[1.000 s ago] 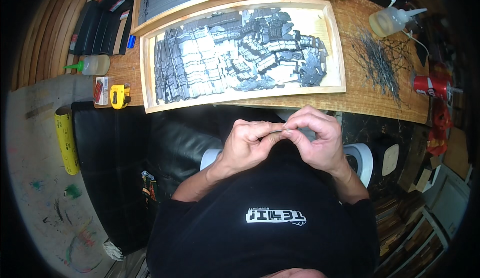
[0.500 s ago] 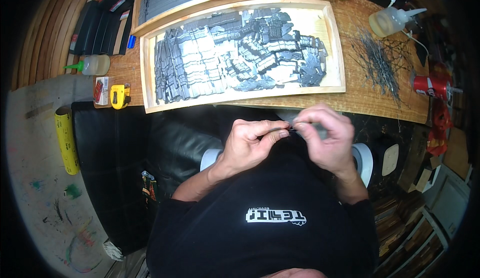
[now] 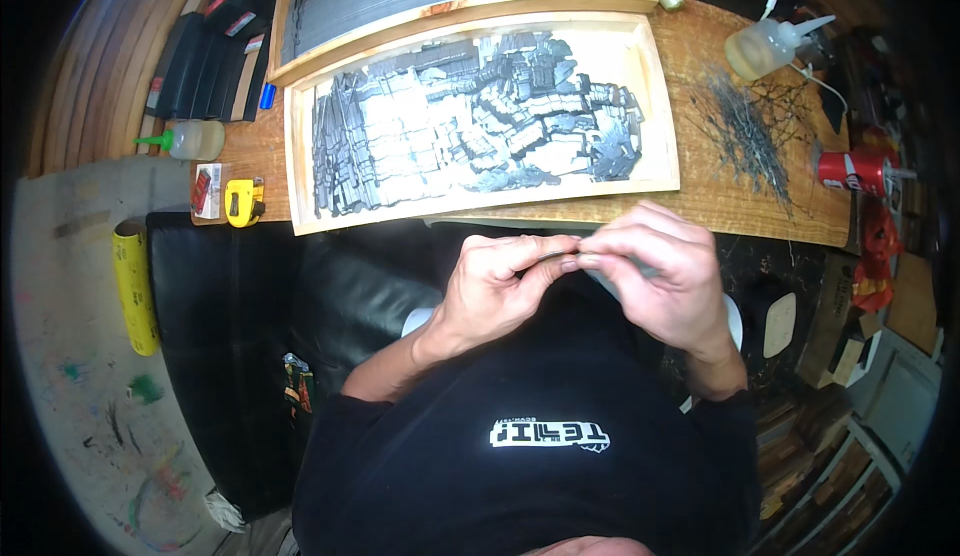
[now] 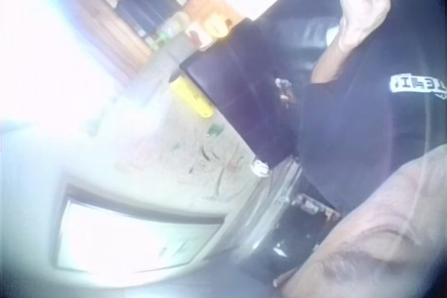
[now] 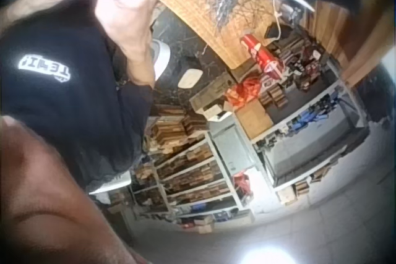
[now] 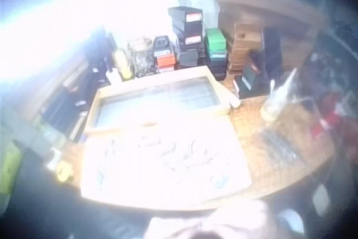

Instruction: The person assembles small gray roof tiles by hand, picking them from a wooden tray and arranging them into rows on a dark gray board. The person repeatedly picks up tiles, aligns them, and places them onto the board to form a patterned surface.

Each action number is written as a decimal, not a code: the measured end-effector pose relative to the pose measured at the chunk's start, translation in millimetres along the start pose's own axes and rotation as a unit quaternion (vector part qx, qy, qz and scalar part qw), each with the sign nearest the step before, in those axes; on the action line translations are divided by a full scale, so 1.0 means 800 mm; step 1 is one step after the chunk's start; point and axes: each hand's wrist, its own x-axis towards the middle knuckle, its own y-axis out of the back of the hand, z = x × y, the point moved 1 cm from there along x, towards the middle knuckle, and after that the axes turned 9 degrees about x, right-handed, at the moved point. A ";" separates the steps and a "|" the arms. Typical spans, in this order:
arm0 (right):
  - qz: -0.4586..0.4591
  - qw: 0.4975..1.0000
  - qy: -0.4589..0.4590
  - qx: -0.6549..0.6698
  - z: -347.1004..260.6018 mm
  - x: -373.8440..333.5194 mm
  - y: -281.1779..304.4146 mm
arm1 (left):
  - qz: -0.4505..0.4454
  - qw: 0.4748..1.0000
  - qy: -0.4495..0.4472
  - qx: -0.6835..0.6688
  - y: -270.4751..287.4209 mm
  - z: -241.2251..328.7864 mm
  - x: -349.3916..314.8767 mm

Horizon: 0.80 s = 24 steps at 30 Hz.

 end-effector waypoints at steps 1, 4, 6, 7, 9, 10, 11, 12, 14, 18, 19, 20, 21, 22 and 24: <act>0.006 1.000 0.021 0.017 0.008 0.003 -0.009 | 0.003 1.000 -0.008 0.014 0.005 0.005 0.002; 0.025 0.996 0.079 0.025 -0.002 0.019 -0.015 | 0.038 0.994 -0.092 0.055 0.013 0.010 0.013; 0.029 0.991 0.121 0.040 -0.007 0.028 -0.012 | 0.074 0.980 -0.172 0.062 0.023 0.027 0.031; 0.034 0.990 0.129 0.048 -0.010 0.032 -0.009 | 0.078 0.972 -0.204 0.081 0.029 0.039 0.043; 0.036 0.991 0.123 0.043 -0.003 0.038 -0.007 | 0.076 0.964 -0.219 0.127 0.032 0.042 0.052; 0.033 0.994 0.097 0.037 0.007 0.041 -0.006 | 0.041 0.972 -0.165 0.160 0.032 0.033 0.051; 0.028 0.993 0.080 0.082 0.016 0.042 -0.007 | 0.045 0.978 -0.164 0.121 0.030 0.021 0.050; 0.022 0.990 0.064 0.127 0.022 0.042 -0.007 | 0.048 0.982 -0.162 0.082 0.027 0.014 0.049; 0.019 0.991 0.082 0.104 0.019 0.040 -0.010 | 0.073 0.978 -0.177 0.078 0.021 0.017 0.047; -0.008 0.988 0.068 0.138 0.021 0.024 -0.018 | 0.075 0.980 -0.162 0.091 0.018 0.023 0.022; -0.018 0.988 0.061 0.143 0.028 0.018 -0.022 | 0.079 0.985 -0.148 0.052 0.012 0.019 0.015; -0.028 0.987 0.046 0.154 0.032 0.013 -0.024 | 0.034 0.990 -0.112 0.079 0.014 0.012 0.003; -0.037 0.985 0.031 0.165 0.035 0.008 -0.027 | 0.040 0.991 -0.107 0.066 0.010 0.009 -0.003; -0.050 0.983 0.018 0.177 0.036 0.005 -0.028 | 0.051 0.992 -0.102 0.055 0.006 0.010 -0.009; -0.051 0.982 -0.009 0.184 0.041 0.001 -0.032 | 0.057 0.995 -0.075 0.042 0.001 0.006 -0.014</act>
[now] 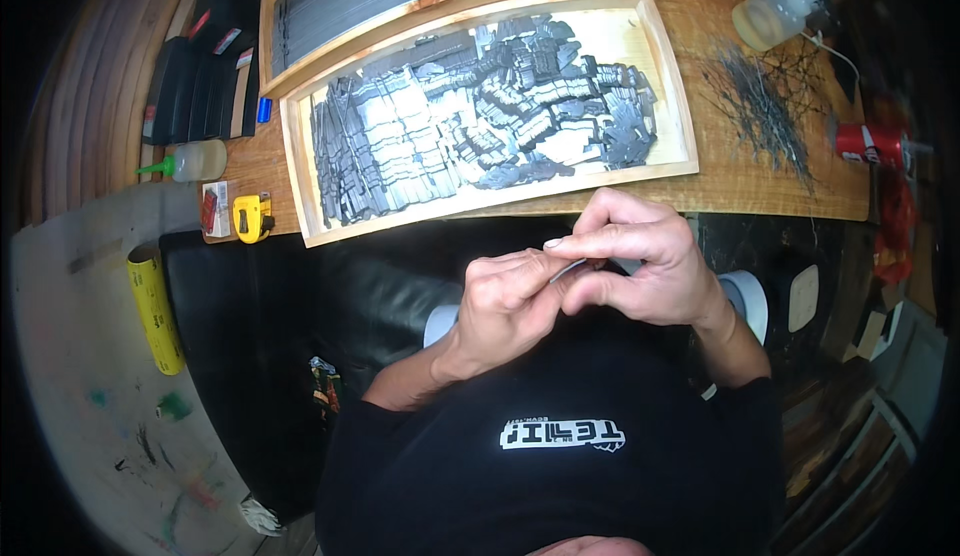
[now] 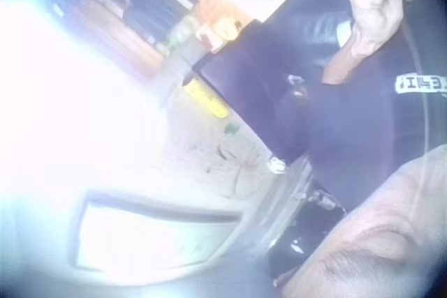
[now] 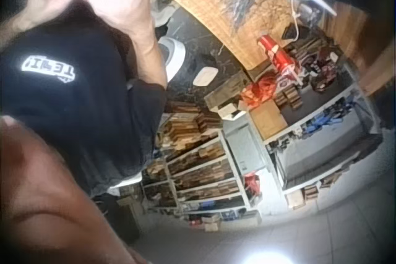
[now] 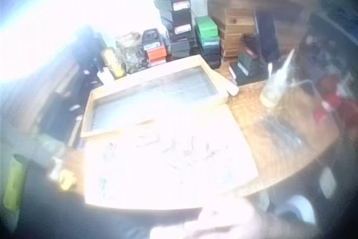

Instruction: The person assembles small gray roof tiles by hand, picking them from a wooden tray and arranging them into rows on a dark gray board. The person repeatedly picks up tiles, aligns them, and places them onto the board to form a patterned surface.

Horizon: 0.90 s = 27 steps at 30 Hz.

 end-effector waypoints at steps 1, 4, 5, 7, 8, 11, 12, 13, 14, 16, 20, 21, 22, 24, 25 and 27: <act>0.003 1.000 -0.016 -0.004 0.006 -0.002 -0.001 | 0.002 1.000 0.006 0.001 -0.004 -0.007 -0.004; 0.014 0.999 -0.045 0.008 0.020 -0.008 -0.004 | -0.028 0.999 0.032 0.005 -0.006 -0.020 -0.015; 0.017 0.998 -0.052 0.011 0.021 -0.009 -0.004 | -0.036 0.999 0.036 0.008 -0.006 -0.022 -0.017; 0.018 0.997 -0.065 0.021 0.023 -0.010 -0.004 | -0.043 0.998 0.042 0.011 -0.008 -0.025 -0.021; 0.017 0.997 -0.073 0.028 0.024 -0.011 -0.004 | -0.043 0.998 0.045 0.011 -0.010 -0.028 -0.023; 0.014 0.995 -0.092 0.040 0.025 -0.011 -0.004 | -0.036 0.998 0.043 0.005 -0.013 -0.029 -0.025; 0.013 0.994 -0.098 0.043 0.025 -0.012 -0.004 | -0.032 0.999 0.041 0.002 -0.013 -0.029 -0.025; 0.013 0.994 -0.097 0.045 0.026 -0.012 -0.005 | -0.031 0.999 0.039 0.002 -0.014 -0.029 -0.025; 0.013 0.994 -0.096 0.047 0.028 -0.013 -0.006 | -0.029 0.999 0.038 0.002 -0.016 -0.031 -0.026; 0.013 0.994 -0.094 0.049 0.030 -0.015 -0.006 | -0.029 0.999 0.036 0.000 -0.017 -0.031 -0.027; 0.016 0.994 -0.099 0.052 0.029 -0.016 -0.008 | -0.027 0.999 0.034 0.001 -0.019 -0.029 -0.027; 0.018 0.993 -0.103 0.054 0.028 -0.017 -0.008 | -0.026 0.999 0.034 0.002 -0.020 -0.028 -0.026; 0.021 0.996 -0.082 0.033 0.030 -0.019 -0.007 | -0.041 0.998 0.042 0.004 -0.020 -0.026 -0.025; 0.030 0.999 -0.040 -0.010 0.039 -0.027 -0.006 | -0.072 0.996 0.058 0.009 -0.020 -0.020 -0.023; 0.052 0.997 -0.051 -0.027 0.036 -0.027 -0.006 | -0.079 0.989 0.122 -0.030 -0.021 -0.019 -0.021; 0.097 0.991 -0.074 -0.062 0.027 -0.028 -0.007 | -0.064 0.966 0.211 -0.134 -0.021 -0.016 -0.013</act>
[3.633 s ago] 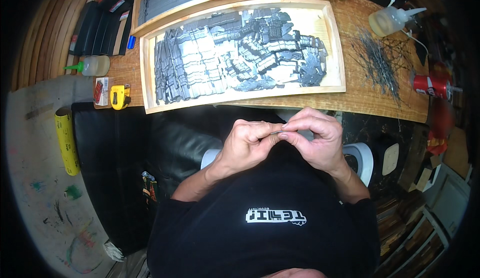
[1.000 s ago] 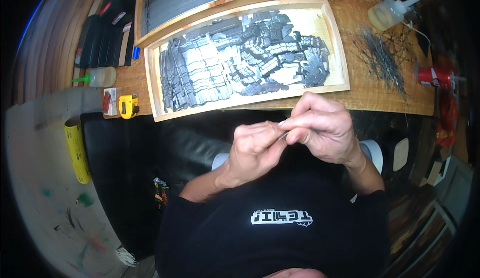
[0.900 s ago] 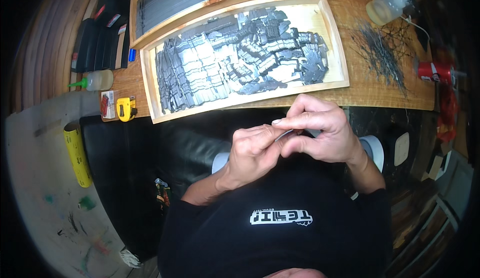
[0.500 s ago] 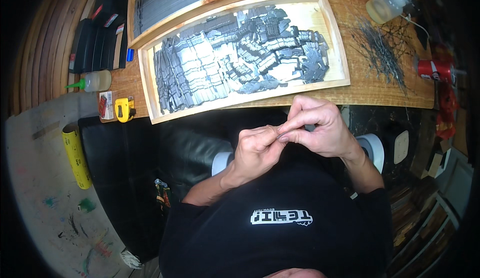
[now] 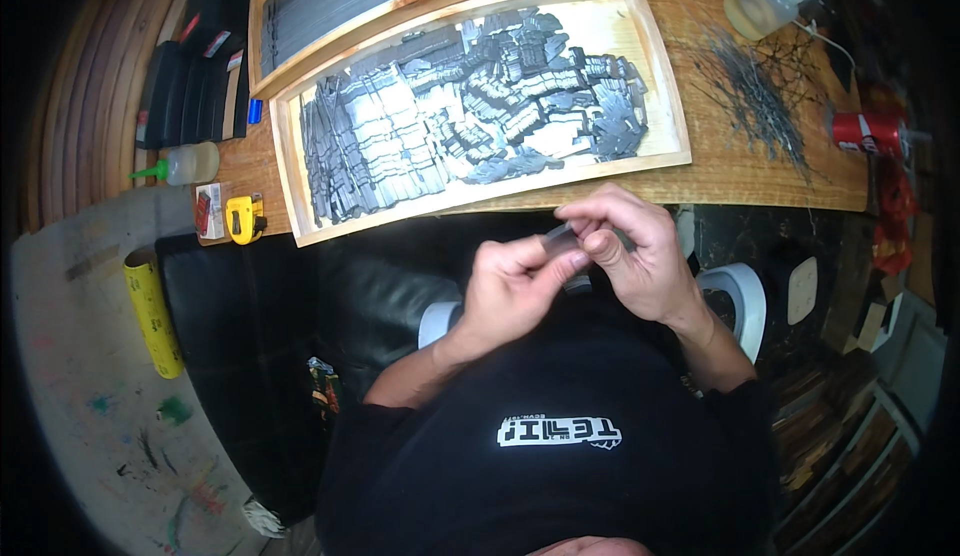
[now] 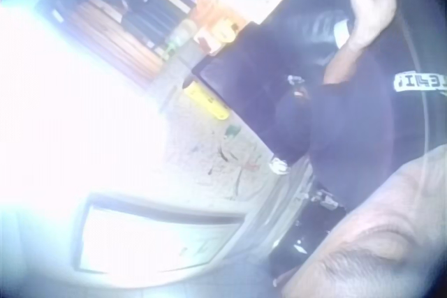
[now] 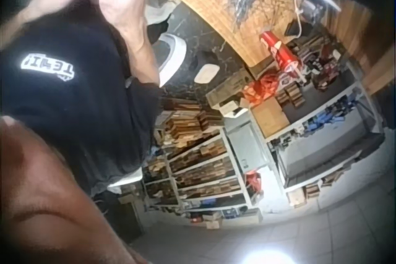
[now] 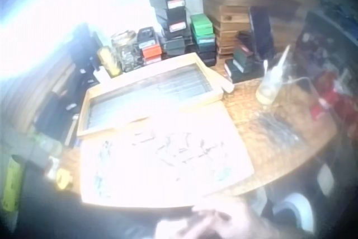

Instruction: The person assembles small gray roof tiles by hand, picking them from a wooden tray and arranging them into rows on a dark gray board. The person repeatedly picks up tiles, aligns them, and places them onto the board to form a patterned surface.

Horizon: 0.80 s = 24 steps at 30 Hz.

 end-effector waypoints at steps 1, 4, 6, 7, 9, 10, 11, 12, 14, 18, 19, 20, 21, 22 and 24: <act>-0.001 0.999 -0.041 0.005 0.000 -0.006 0.000 | 0.001 0.999 0.037 -0.036 0.004 -0.007 0.001; -0.042 0.985 -0.165 0.021 0.004 -0.031 0.006 | 0.028 0.978 0.050 -0.203 0.010 -0.016 0.010; -0.042 0.969 -0.215 0.114 0.021 -0.045 0.002 | 0.011 0.972 0.055 -0.229 0.012 -0.011 0.014; -0.043 0.956 -0.241 0.160 0.030 -0.053 -0.001 | 0.007 0.972 0.058 -0.226 0.011 -0.011 0.013; -0.010 0.961 -0.223 0.166 0.039 -0.064 -0.005 | 0.008 0.975 0.062 -0.213 0.012 -0.009 0.012; -0.007 0.964 -0.216 0.157 0.043 -0.067 -0.005 | 0.013 0.974 0.053 -0.218 0.010 -0.003 0.011; -0.005 0.967 -0.208 0.149 0.045 -0.070 -0.004 | 0.010 0.976 0.042 -0.212 0.009 -0.005 0.009; 0.004 0.972 -0.187 0.146 0.044 -0.071 -0.006 | 0.007 0.978 0.031 -0.206 0.008 -0.007 0.007; 0.006 0.983 -0.159 0.086 0.053 -0.082 -0.007 | -0.004 0.976 -0.005 -0.219 0.004 -0.016 0.002; 0.053 0.990 -0.133 -0.020 0.031 -0.092 -0.014 | -0.045 0.979 -0.038 -0.197 0.005 -0.026 0.002; 0.059 0.990 -0.126 -0.029 0.030 -0.095 -0.015 | -0.052 0.977 -0.041 -0.201 0.005 -0.032 0.001; 0.065 0.990 -0.120 -0.038 0.031 -0.099 -0.016 | -0.059 0.976 -0.045 -0.205 0.005 -0.041 0.000; 0.071 0.990 -0.114 -0.047 0.031 -0.102 -0.016 | -0.066 0.975 -0.048 -0.209 0.004 -0.049 -0.001; 0.079 0.990 -0.099 -0.058 0.033 -0.104 -0.017 | -0.068 0.973 -0.057 -0.211 0.004 -0.055 0.000; 0.095 0.990 -0.070 -0.080 0.036 -0.108 -0.017 | -0.070 0.971 -0.075 -0.215 0.002 -0.064 -0.001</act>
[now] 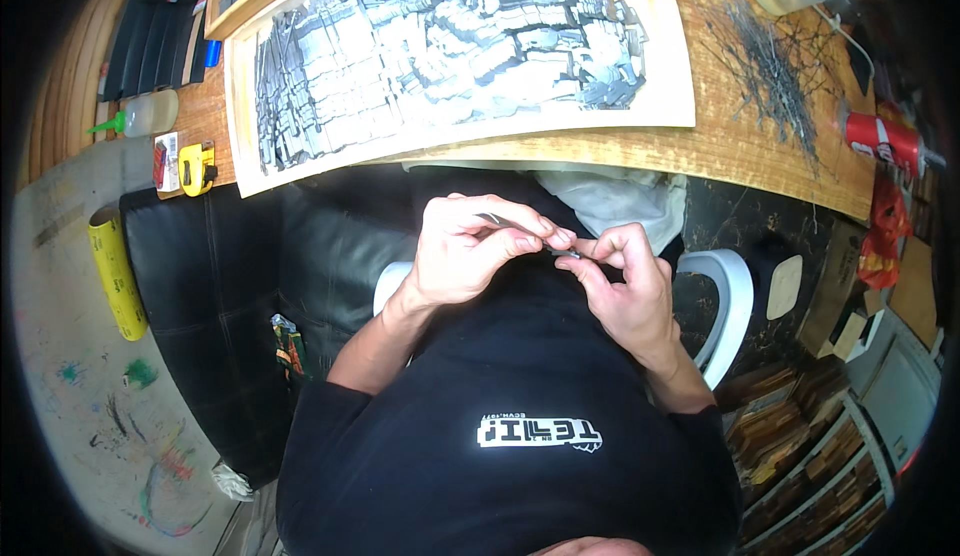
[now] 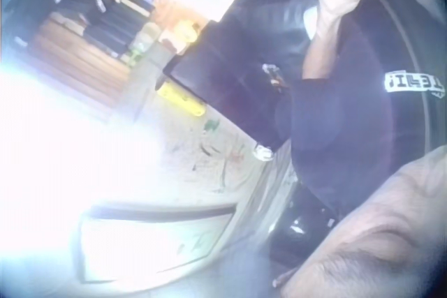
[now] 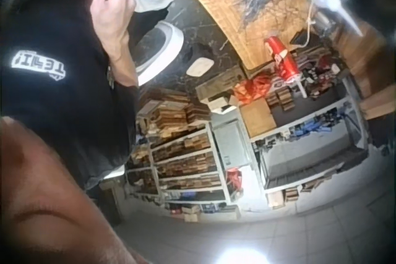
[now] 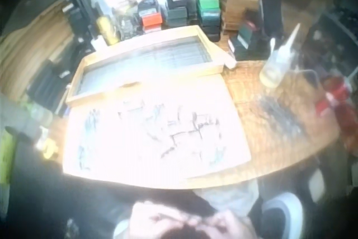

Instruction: The person assembles small gray roof tiles by hand, picking them from a wooden tray and arranging them into rows on a dark gray board. The person repeatedly picks up tiles, aligns them, and places them onto the board to form a patterned surface.

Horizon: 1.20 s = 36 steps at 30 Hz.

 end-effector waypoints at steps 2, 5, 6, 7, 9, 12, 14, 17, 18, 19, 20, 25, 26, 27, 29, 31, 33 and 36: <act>-0.001 1.000 0.005 0.010 0.005 -0.004 0.000 | 0.006 1.000 0.000 0.012 -0.003 -0.001 -0.002; -0.018 1.000 -0.004 0.020 0.010 -0.010 -0.001 | 0.030 0.998 0.016 0.050 -0.020 0.008 -0.003; -0.026 0.999 -0.010 0.023 0.011 -0.011 -0.001 | 0.041 0.997 0.024 0.066 -0.026 0.014 -0.002; -0.016 0.998 -0.016 0.051 0.018 -0.012 -0.001 | 0.033 0.994 0.028 0.105 -0.032 0.020 0.001; 0.002 0.994 -0.027 0.108 0.041 -0.018 -0.003 | 0.019 0.983 0.033 0.181 -0.041 0.028 0.006; 0.013 0.978 -0.059 0.202 0.061 -0.023 -0.002 | 0.013 0.978 0.023 0.206 -0.056 0.035 0.017; 0.013 0.968 -0.066 0.241 0.063 -0.023 0.001 | -0.007 0.979 0.075 0.189 -0.063 0.044 0.021; 0.024 0.958 -0.056 0.280 0.071 -0.030 0.002 | -0.026 0.982 0.044 0.179 -0.061 0.020 0.019; 0.034 0.954 -0.064 0.292 0.071 -0.032 0.002 | -0.020 0.983 0.055 0.176 -0.062 0.015 0.018; 0.027 0.959 -0.074 0.271 0.070 -0.034 0.005 | -0.013 0.982 0.069 0.173 -0.063 0.014 0.018; 0.019 0.964 -0.084 0.250 0.070 -0.036 0.008 | -0.006 0.982 0.082 0.171 -0.064 0.013 0.018; -0.006 0.964 -0.116 0.237 0.057 -0.037 0.021 | 0.017 0.990 0.125 0.062 -0.061 0.010 0.028; 0.001 0.954 -0.131 0.268 0.054 -0.035 0.021 | 0.016 0.989 0.135 0.052 -0.060 0.009 0.030; 0.009 0.943 -0.145 0.298 0.050 -0.032 0.019 | 0.014 0.988 0.145 0.043 -0.059 0.009 0.030; 0.010 0.937 -0.150 0.316 0.049 -0.031 0.017 | 0.012 0.989 0.136 0.051 -0.059 0.005 0.029; 0.001 0.948 -0.128 0.290 0.054 -0.032 0.016 | 0.013 0.989 0.131 0.069 -0.062 0.004 0.028; 0.009 0.946 -0.132 0.296 0.065 -0.036 0.011 | 0.024 0.987 0.136 0.082 -0.068 0.008 0.026; 0.027 0.940 -0.132 0.313 0.061 -0.034 0.013 | 0.010 0.993 0.112 0.045 -0.070 0.003 0.028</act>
